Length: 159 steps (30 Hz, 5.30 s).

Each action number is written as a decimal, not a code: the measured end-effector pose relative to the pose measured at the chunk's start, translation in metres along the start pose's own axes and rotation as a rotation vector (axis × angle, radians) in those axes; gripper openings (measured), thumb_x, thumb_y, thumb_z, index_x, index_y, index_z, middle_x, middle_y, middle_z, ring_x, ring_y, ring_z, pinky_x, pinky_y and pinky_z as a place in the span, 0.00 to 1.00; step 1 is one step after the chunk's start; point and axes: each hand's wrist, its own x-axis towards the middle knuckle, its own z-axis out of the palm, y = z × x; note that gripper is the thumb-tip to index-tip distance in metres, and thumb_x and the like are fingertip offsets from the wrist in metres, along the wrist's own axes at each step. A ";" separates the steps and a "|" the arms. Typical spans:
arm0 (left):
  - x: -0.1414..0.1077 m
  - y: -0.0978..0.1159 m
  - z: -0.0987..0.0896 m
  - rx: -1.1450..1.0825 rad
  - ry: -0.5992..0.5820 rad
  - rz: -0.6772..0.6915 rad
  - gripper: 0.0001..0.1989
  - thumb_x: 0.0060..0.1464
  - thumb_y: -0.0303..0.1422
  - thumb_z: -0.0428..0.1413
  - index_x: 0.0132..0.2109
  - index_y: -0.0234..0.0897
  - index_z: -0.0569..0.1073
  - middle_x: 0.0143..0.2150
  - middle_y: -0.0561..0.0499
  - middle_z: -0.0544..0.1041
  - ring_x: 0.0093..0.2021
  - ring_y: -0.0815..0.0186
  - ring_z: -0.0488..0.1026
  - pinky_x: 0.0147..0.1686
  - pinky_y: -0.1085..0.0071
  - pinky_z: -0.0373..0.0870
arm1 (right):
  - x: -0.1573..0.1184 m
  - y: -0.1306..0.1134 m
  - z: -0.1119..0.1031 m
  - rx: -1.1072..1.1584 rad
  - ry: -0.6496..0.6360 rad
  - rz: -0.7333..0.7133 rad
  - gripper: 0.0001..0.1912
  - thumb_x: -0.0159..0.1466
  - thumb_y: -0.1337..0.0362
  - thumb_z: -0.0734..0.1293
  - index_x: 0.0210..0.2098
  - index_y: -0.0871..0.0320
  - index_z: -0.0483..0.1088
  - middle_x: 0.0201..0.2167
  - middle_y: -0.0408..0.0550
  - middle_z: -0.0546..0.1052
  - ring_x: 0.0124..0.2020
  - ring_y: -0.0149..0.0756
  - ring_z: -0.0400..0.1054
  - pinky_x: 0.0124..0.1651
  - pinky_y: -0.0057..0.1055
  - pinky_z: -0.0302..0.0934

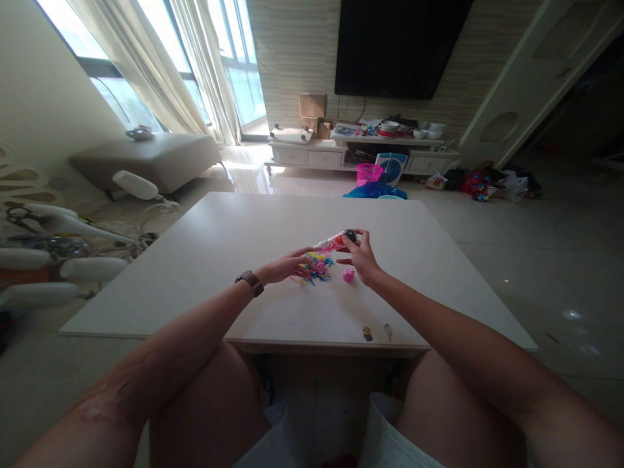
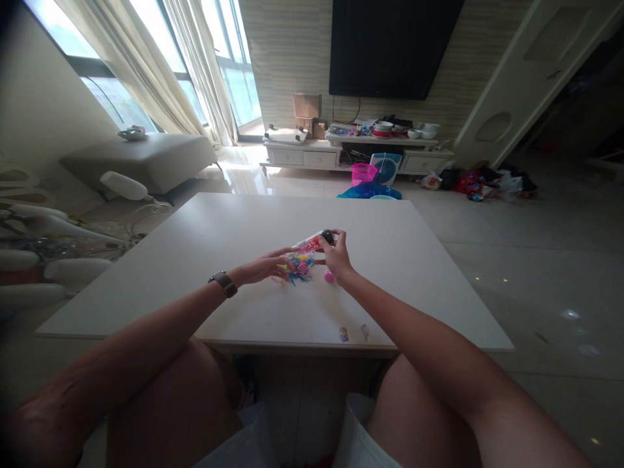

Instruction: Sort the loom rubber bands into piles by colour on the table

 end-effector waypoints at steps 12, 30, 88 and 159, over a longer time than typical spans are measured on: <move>-0.001 0.002 0.003 0.034 0.015 -0.016 0.34 0.54 0.39 0.63 0.67 0.39 0.66 0.44 0.43 0.80 0.35 0.62 0.80 0.45 0.62 0.74 | -0.001 0.000 0.000 -0.011 -0.006 0.008 0.23 0.59 0.53 0.71 0.46 0.47 0.56 0.44 0.42 0.69 0.41 0.38 0.74 0.26 0.32 0.75; -0.001 -0.002 -0.001 0.048 -0.017 -0.010 0.32 0.55 0.41 0.62 0.65 0.38 0.67 0.44 0.43 0.81 0.35 0.61 0.80 0.41 0.65 0.73 | 0.000 0.000 0.000 -0.019 -0.014 0.038 0.23 0.58 0.53 0.71 0.46 0.47 0.57 0.42 0.41 0.70 0.38 0.37 0.74 0.24 0.30 0.73; -0.001 -0.002 0.020 0.110 -0.157 0.082 0.43 0.54 0.38 0.64 0.72 0.46 0.55 0.49 0.42 0.79 0.39 0.61 0.79 0.45 0.62 0.72 | -0.005 0.004 0.004 -0.024 -0.083 0.055 0.23 0.60 0.46 0.68 0.47 0.48 0.57 0.39 0.40 0.73 0.31 0.36 0.76 0.23 0.29 0.70; 0.014 -0.012 -0.006 0.425 0.348 0.293 0.23 0.46 0.33 0.62 0.51 0.35 0.76 0.45 0.44 0.80 0.45 0.57 0.78 0.42 0.64 0.73 | -0.017 -0.006 0.007 -0.642 -0.165 -0.570 0.23 0.63 0.55 0.68 0.56 0.48 0.65 0.52 0.49 0.74 0.50 0.44 0.69 0.57 0.46 0.64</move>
